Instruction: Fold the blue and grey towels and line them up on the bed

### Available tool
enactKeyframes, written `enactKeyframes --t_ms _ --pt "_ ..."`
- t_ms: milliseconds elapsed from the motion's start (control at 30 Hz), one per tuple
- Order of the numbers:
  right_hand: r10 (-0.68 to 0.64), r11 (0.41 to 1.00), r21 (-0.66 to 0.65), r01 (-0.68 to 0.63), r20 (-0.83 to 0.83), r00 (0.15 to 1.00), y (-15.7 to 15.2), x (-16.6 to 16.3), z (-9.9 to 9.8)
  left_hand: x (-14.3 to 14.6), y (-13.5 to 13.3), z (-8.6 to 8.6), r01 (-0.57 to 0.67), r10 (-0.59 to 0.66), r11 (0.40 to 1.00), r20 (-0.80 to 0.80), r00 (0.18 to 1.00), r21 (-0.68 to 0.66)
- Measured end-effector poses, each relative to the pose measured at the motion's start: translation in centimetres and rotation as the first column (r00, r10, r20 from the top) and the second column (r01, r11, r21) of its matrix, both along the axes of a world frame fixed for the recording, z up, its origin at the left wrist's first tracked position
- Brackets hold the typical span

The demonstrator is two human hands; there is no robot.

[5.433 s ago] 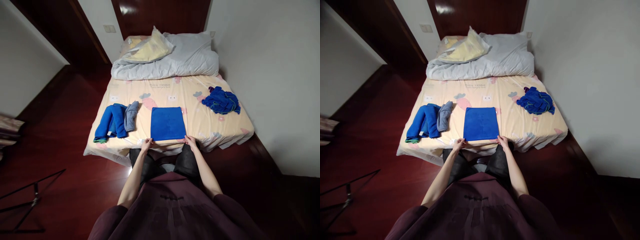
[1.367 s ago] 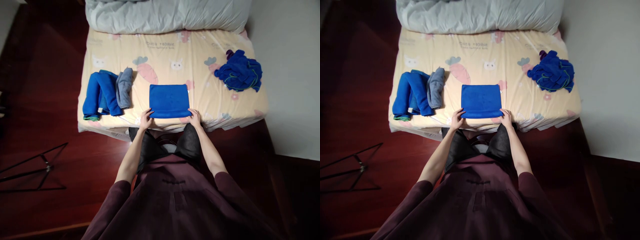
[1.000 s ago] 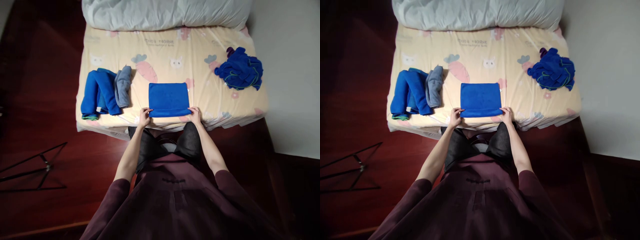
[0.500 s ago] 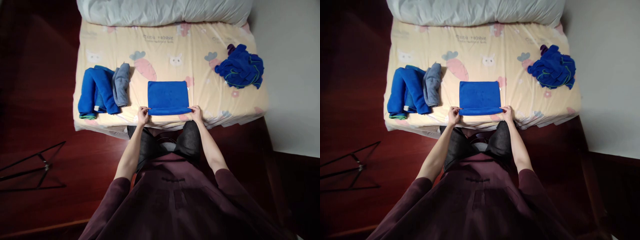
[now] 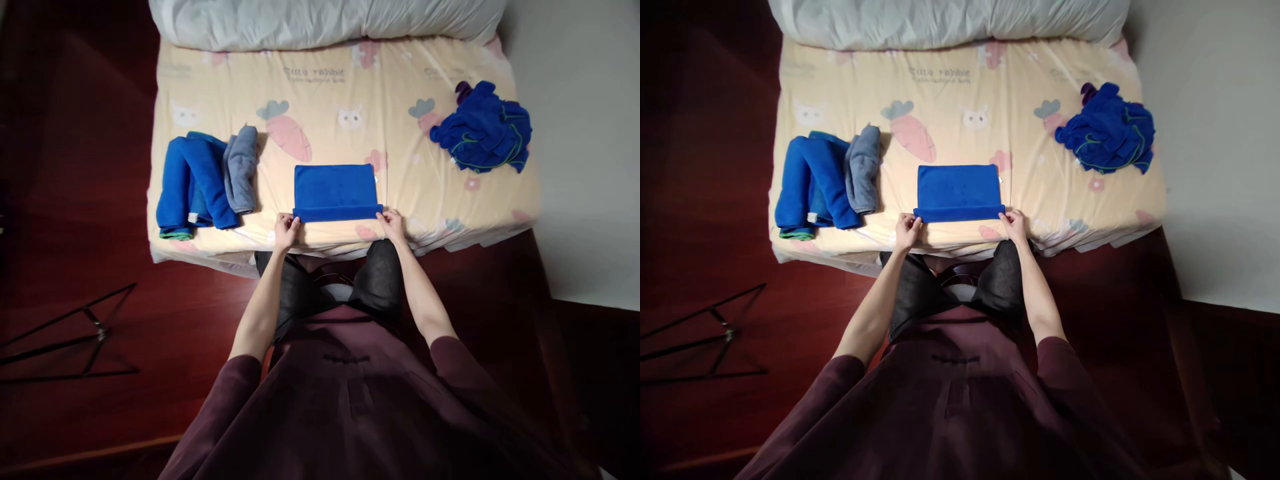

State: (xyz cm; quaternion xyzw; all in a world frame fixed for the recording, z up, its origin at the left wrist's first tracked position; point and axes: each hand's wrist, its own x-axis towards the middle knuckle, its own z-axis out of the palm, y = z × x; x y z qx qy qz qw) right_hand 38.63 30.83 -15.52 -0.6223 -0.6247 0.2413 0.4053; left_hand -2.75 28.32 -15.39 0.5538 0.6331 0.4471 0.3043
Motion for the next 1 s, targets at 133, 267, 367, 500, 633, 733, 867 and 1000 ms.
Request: enactKeyframes --t_ms 133,267,367,500,633,733,867,1000 --pt "0.006 1.0 -0.031 -0.005 0.032 0.999 -0.01 0.18 0.15 0.14 -0.07 0.06 -0.006 0.005 1.0 0.009 1.0 0.011" --pt "-0.011 0.999 -0.03 0.011 0.012 1.0 -0.11 0.07 0.18 0.06 -0.06 0.03 0.025 -0.025 1.0 0.009 1.0 0.018" --pt "-0.022 0.999 -0.029 0.021 -0.048 0.999 -0.13 -0.15 0.2 -0.08 0.01 -0.16 0.053 -0.053 0.998 -0.01 0.999 0.034" --pt "-0.037 0.997 -0.078 0.028 -0.123 0.992 -0.09 -0.27 0.28 -0.14 0.11 -0.48 0.046 -0.044 0.998 -0.035 0.998 0.045" --pt "-0.035 0.997 -0.079 0.023 -0.163 0.986 -0.17 -0.2 0.42 -0.1 0.09 -0.54 0.024 -0.023 0.999 -0.037 0.999 0.024" --pt "-0.03 0.997 -0.076 0.018 -0.168 0.985 -0.31 -0.23 0.63 -0.05 0.05 -0.4 0.012 -0.012 1.0 -0.035 0.999 0.012" --pt "-0.035 0.996 -0.083 0.022 -0.164 0.986 -0.38 -0.36 0.91 0.08 0.07 -0.23 -0.002 0.002 1.0 -0.036 0.999 0.017" --pt "-0.044 0.994 -0.108 0.026 -0.165 0.985 -0.32 -0.5 1.01 0.24 0.05 -0.1 -0.018 0.019 0.999 -0.043 0.999 0.03"
